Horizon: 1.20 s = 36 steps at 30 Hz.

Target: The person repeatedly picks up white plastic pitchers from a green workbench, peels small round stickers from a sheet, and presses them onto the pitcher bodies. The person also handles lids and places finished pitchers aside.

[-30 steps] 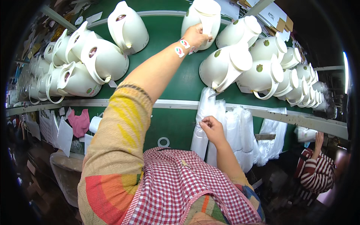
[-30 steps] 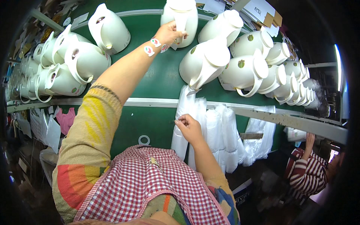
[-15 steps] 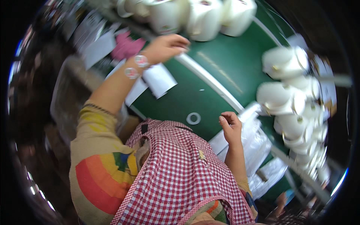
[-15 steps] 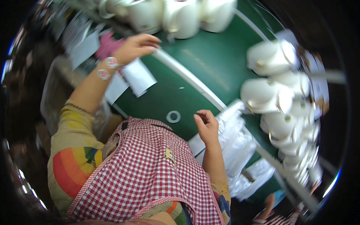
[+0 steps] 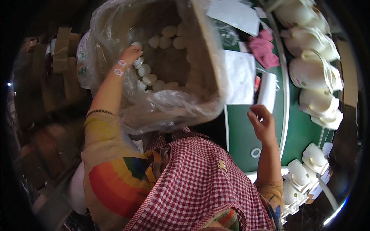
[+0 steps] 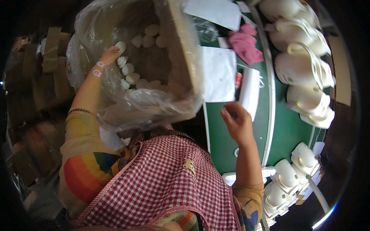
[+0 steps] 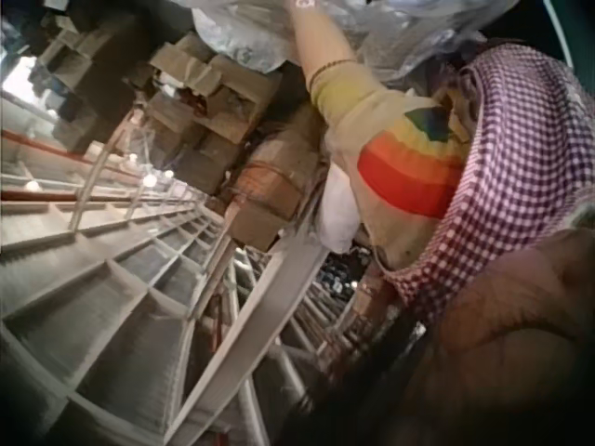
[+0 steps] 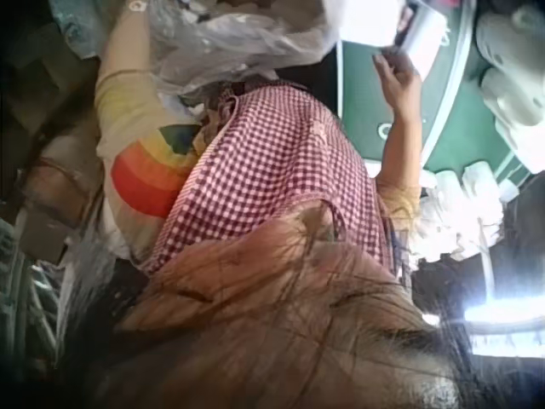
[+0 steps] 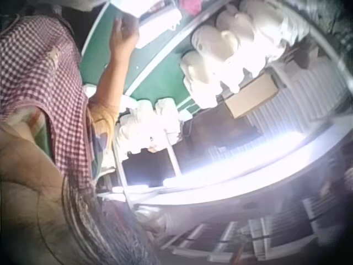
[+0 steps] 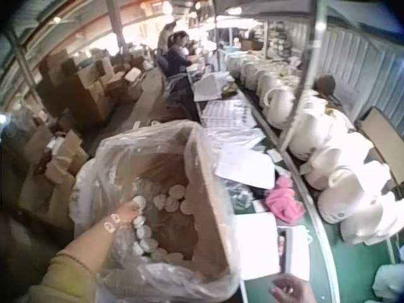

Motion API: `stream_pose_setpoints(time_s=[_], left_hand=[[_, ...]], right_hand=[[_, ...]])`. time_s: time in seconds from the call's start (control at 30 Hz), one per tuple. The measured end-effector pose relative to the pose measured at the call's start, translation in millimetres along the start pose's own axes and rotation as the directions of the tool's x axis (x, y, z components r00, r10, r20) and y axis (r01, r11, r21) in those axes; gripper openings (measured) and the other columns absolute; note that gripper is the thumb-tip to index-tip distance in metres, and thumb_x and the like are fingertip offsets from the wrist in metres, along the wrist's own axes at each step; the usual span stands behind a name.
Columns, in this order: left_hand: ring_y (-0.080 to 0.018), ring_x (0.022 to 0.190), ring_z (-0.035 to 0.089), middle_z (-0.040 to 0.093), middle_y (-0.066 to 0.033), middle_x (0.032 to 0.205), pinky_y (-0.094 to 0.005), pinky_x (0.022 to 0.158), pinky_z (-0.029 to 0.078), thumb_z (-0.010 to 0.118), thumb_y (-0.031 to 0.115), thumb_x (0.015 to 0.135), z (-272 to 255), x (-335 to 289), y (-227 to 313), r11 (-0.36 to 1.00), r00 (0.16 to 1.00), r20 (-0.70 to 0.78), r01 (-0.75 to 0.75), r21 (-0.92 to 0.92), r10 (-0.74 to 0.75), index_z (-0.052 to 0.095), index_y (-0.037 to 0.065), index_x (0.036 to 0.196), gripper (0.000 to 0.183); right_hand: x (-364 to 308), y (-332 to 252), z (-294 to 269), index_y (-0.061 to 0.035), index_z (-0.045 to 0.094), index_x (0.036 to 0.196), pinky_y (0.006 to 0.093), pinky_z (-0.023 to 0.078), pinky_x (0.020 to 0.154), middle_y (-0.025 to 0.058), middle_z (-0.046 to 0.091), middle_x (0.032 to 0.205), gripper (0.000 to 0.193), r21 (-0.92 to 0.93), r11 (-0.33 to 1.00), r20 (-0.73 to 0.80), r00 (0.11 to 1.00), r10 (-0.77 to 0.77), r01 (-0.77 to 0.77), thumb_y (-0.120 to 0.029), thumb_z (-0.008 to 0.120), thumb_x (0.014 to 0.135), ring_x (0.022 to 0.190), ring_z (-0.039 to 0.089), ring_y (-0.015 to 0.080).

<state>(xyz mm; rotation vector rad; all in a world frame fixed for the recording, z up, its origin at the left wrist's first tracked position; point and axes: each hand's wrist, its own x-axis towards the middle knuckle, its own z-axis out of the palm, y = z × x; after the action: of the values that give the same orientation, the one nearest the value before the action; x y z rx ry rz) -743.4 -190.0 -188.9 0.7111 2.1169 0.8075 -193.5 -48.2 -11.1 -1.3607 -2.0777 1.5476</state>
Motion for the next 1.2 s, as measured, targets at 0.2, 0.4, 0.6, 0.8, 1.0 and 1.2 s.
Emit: stream_pose_setpoints(time_s=[0.2, 0.4, 0.6, 0.8, 1.0, 1.2], left_hand=[[-0.0245, 0.088, 0.063, 0.065, -0.0141, 0.096, -0.0356, 0.075, 0.05, 0.074, 0.029, 0.073, 50, 51, -97, 0.919, 0.977, 0.172, 0.048, 0.392, -0.124, 0.058, 0.003, 0.113, 0.051], [-0.0317, 0.116, 0.05, 0.051, -0.0181, 0.125, -0.0401, 0.095, 0.044, 0.081, 0.042, 0.059, 105, 16, -101, 0.671, 0.831, 0.337, 0.058, 0.739, -0.443, 0.047, 0.012, 0.129, 0.083], [-0.0317, 0.101, 0.059, 0.06, -0.0174, 0.111, -0.0392, 0.09, 0.047, 0.08, 0.041, 0.058, 114, -5, -149, 0.649, 0.934, 0.238, -0.007, 0.76, -0.268, 0.056, 0.016, 0.121, 0.072], [-0.0263, 0.067, 0.061, 0.064, -0.0187, 0.076, -0.0346, 0.058, 0.049, 0.074, 0.037, 0.062, 86, 29, -135, 0.868, 0.673, 0.588, 0.17, 0.468, -0.449, 0.066, -0.007, 0.085, 0.05], [-0.0254, 0.068, 0.061, 0.062, -0.0126, 0.076, -0.037, 0.055, 0.05, 0.07, 0.041, 0.068, 79, 35, -132, 0.742, 0.446, 0.664, 0.619, 0.256, -0.601, 0.065, -0.005, 0.092, 0.052], [-0.0269, 0.108, 0.055, 0.057, -0.0134, 0.119, -0.0407, 0.083, 0.05, 0.064, 0.036, 0.079, 97, 24, -153, 0.553, 0.355, 0.796, 0.833, -0.031, -0.491, 0.049, 0.004, 0.126, 0.059]], right_hand=[[174, -97, 160, -0.0024, 0.062, 0.101, 0.0362, 0.05, 0.071, 0.014, 0.064, 0.084, 0.026, -0.094, 0.944, 0.427, 0.869, -0.249, 0.316, -0.021, 0.063, 0.083, 0.08, 0.063, 0.0288], [262, 11, 338, -0.0093, 0.064, 0.107, 0.0409, 0.049, 0.082, 0.0143, 0.062, 0.108, 0.045, -0.528, 0.733, 0.787, 0.573, 0.23, 0.43, -0.041, 0.064, 0.076, 0.098, 0.06, 0.032], [221, 84, 407, -0.0082, 0.056, 0.12, 0.0411, 0.045, 0.089, 0.0164, 0.06, 0.113, 0.059, -0.581, 0.666, 0.75, 0.626, 0.215, 0.467, -0.036, 0.072, 0.07, 0.103, 0.058, 0.0315], [233, 185, 427, -0.006, 0.057, 0.118, 0.0375, 0.047, 0.084, 0.015, 0.063, 0.104, 0.052, -0.218, 0.971, 0.745, 0.626, 0.23, -0.098, -0.024, 0.069, 0.07, 0.097, 0.059, 0.0288], [253, 156, 400, -0.003, 0.051, 0.127, 0.0399, 0.048, 0.087, 0.0178, 0.051, 0.125, 0.056, -0.156, 0.811, 0.658, 0.554, 0.511, -0.563, -0.018, 0.065, 0.074, 0.109, 0.054, 0.0288], [239, 120, 408, -0.0041, 0.036, 0.135, 0.0448, 0.048, 0.086, 0.0151, 0.049, 0.126, 0.073, -0.02, 0.536, 0.769, 0.33, 0.548, -0.844, -0.017, 0.066, 0.07, 0.108, 0.053, 0.0304]])
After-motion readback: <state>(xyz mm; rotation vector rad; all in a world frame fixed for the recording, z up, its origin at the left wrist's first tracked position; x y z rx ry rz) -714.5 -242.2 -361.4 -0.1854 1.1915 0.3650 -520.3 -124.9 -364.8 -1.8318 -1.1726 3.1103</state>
